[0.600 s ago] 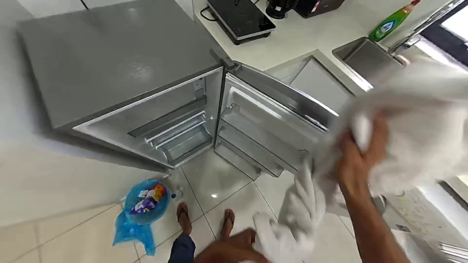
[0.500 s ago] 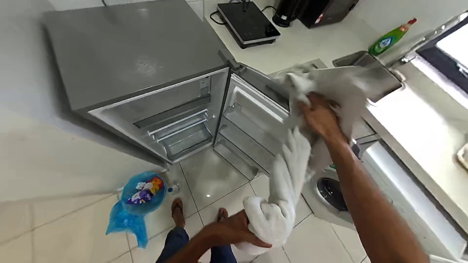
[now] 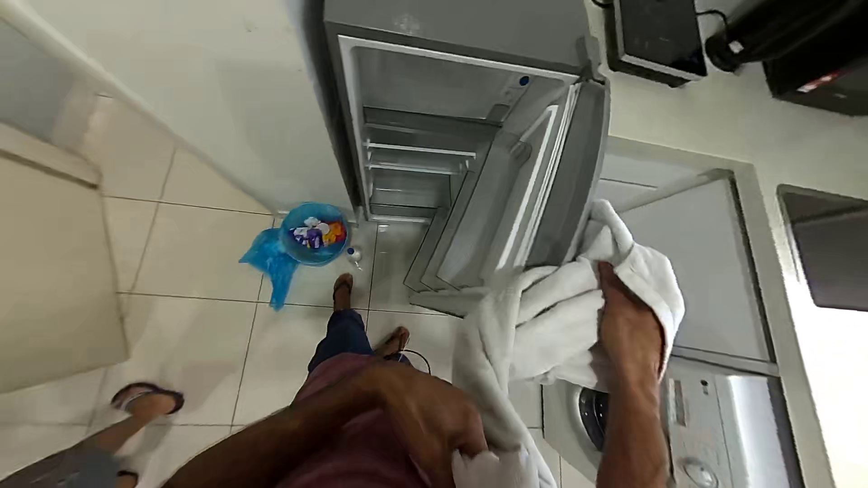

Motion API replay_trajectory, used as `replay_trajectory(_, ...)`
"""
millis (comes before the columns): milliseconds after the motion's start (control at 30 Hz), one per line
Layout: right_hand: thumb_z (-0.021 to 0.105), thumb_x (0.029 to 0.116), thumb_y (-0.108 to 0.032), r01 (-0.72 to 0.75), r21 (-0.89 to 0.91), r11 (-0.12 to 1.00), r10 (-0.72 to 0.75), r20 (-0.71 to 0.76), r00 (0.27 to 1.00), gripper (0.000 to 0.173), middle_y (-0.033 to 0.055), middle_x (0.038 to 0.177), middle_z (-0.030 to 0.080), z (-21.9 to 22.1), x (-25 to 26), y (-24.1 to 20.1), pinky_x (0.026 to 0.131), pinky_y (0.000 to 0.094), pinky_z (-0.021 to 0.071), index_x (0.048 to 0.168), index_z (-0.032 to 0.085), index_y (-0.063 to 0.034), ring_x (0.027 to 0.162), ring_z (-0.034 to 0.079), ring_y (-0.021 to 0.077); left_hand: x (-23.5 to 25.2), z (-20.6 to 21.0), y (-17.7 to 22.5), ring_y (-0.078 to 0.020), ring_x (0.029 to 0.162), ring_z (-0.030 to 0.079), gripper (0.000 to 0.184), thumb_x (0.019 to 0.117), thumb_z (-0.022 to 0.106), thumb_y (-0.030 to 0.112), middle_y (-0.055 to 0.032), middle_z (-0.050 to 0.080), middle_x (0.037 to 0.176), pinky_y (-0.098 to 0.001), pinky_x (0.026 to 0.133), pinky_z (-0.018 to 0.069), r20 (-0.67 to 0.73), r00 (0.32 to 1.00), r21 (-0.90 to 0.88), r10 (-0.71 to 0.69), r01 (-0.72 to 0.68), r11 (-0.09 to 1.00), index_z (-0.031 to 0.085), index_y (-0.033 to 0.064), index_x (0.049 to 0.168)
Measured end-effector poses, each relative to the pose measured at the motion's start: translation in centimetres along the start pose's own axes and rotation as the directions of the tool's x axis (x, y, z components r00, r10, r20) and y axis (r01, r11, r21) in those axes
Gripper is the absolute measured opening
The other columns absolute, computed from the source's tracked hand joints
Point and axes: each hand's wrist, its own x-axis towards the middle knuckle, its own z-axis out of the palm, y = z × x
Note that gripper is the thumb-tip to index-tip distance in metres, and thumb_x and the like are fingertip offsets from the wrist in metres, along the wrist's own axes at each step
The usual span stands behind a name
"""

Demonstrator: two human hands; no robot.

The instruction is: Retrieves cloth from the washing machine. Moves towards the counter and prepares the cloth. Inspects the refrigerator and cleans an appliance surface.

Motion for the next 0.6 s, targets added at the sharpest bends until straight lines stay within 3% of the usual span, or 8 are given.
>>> replay_trajectory(33,0.043,0.1103,-0.030,-0.037,0.110,0.993,0.047,-0.090,0.995,0.048,0.0304,0.130,0.065,0.5,-0.5,-0.3,0.109,0.0584,0.0422,0.133,0.063,0.0074,0.126,0.061,0.0418,0.0,0.5,0.3,-0.0142,0.058,0.058,0.019,0.0805,0.080,0.012,-0.0075,0.060,0.063,-0.0331,0.055,0.0454,0.003,1.000,0.028,0.019,-0.019,0.999,0.067,-0.0016,0.075)
replay_trajectory(100,0.051,0.1075,-0.034,-0.072,0.455,0.888,0.208,-0.257,0.944,0.049,0.0187,0.126,0.069,1.4,0.1,0.1,0.109,0.0393,0.0468,0.132,0.063,0.0066,0.120,0.064,0.0207,-0.1,1.0,0.8,-0.0152,0.058,0.057,0.019,0.0815,0.079,0.013,-0.0074,0.059,0.063,-0.0347,0.055,0.0442,-0.005,1.000,0.081,0.004,-0.004,0.997,0.067,-0.0008,0.075)
replay_trajectory(133,0.055,0.1063,-0.031,-0.017,0.638,0.770,0.280,-0.313,0.908,0.045,0.0117,0.122,0.069,1.6,1.1,0.6,0.105,0.0310,0.0503,0.131,0.061,0.0057,0.114,0.065,0.0112,-0.2,0.9,0.8,-0.0162,0.059,0.057,0.022,0.0824,0.080,0.016,-0.0075,0.059,0.063,-0.0361,0.055,0.0444,-0.024,1.000,0.126,-0.014,0.017,0.992,0.067,-0.0001,0.075)
replay_trajectory(200,0.054,0.1073,-0.024,0.141,0.831,0.538,0.348,-0.372,0.860,0.039,0.0049,0.119,0.068,1.1,3.1,0.5,0.101,0.0274,0.0526,0.134,0.056,0.0048,0.110,0.065,0.0056,-0.6,0.2,0.6,-0.0197,0.062,0.059,0.027,0.0837,0.082,0.024,-0.0086,0.060,0.066,-0.0406,0.057,0.0458,-0.097,0.993,0.237,-0.063,0.084,0.968,0.067,0.0010,0.078)
replay_trajectory(267,0.050,0.1087,-0.022,0.245,0.867,0.434,0.389,-0.426,0.817,0.040,0.0047,0.124,0.067,0.4,4.7,-1.0,0.105,0.0274,0.0510,0.138,0.052,0.0048,0.115,0.064,0.0060,-1.0,-1.1,0.5,-0.0253,0.064,0.062,0.029,0.0842,0.082,0.025,-0.0118,0.062,0.068,-0.0474,0.059,0.0478,-0.181,0.978,0.326,-0.100,0.155,0.933,0.067,-0.0002,0.083)
replay_trajectory(400,0.047,0.1101,-0.023,0.395,0.848,0.354,0.448,-0.525,0.724,0.043,0.0078,0.131,0.063,-0.3,7.9,-5.1,0.108,0.0289,0.0487,0.142,0.047,0.0051,0.122,0.061,0.0090,-1.6,-4.4,0.7,-0.0228,0.063,0.061,0.027,0.0850,0.081,0.021,-0.0116,0.062,0.068,-0.0438,0.059,0.0477,-0.232,0.972,0.316,-0.025,0.100,0.943,0.067,-0.0012,0.082)
replay_trajectory(533,0.046,0.1107,-0.024,0.535,0.756,0.379,0.447,-0.655,0.609,0.047,0.0133,0.134,0.062,-2.0,12.5,-10.1,0.109,0.0296,0.0480,0.144,0.044,0.0091,0.124,0.061,0.0127,-3.1,-9.2,1.7,-0.0154,0.064,0.060,0.022,0.0835,0.080,0.014,-0.0097,0.063,0.071,-0.0341,0.059,0.0482,-0.274,0.959,0.267,0.072,0.004,0.964,0.067,-0.0030,0.087)
replay_trajectory(600,0.046,0.1104,-0.027,0.542,0.721,0.432,0.401,-0.692,0.600,0.048,0.0122,0.131,0.063,-3.0,15.7,-13.2,0.108,0.0281,0.0485,0.143,0.045,0.0090,0.121,0.062,0.0111,-4.2,-12.1,2.9,-0.0105,0.069,0.063,0.022,0.0831,0.081,0.010,-0.0087,0.066,0.076,-0.0284,0.064,0.0510,-0.349,0.935,0.203,0.059,0.014,0.979,0.068,-0.0043,0.092)
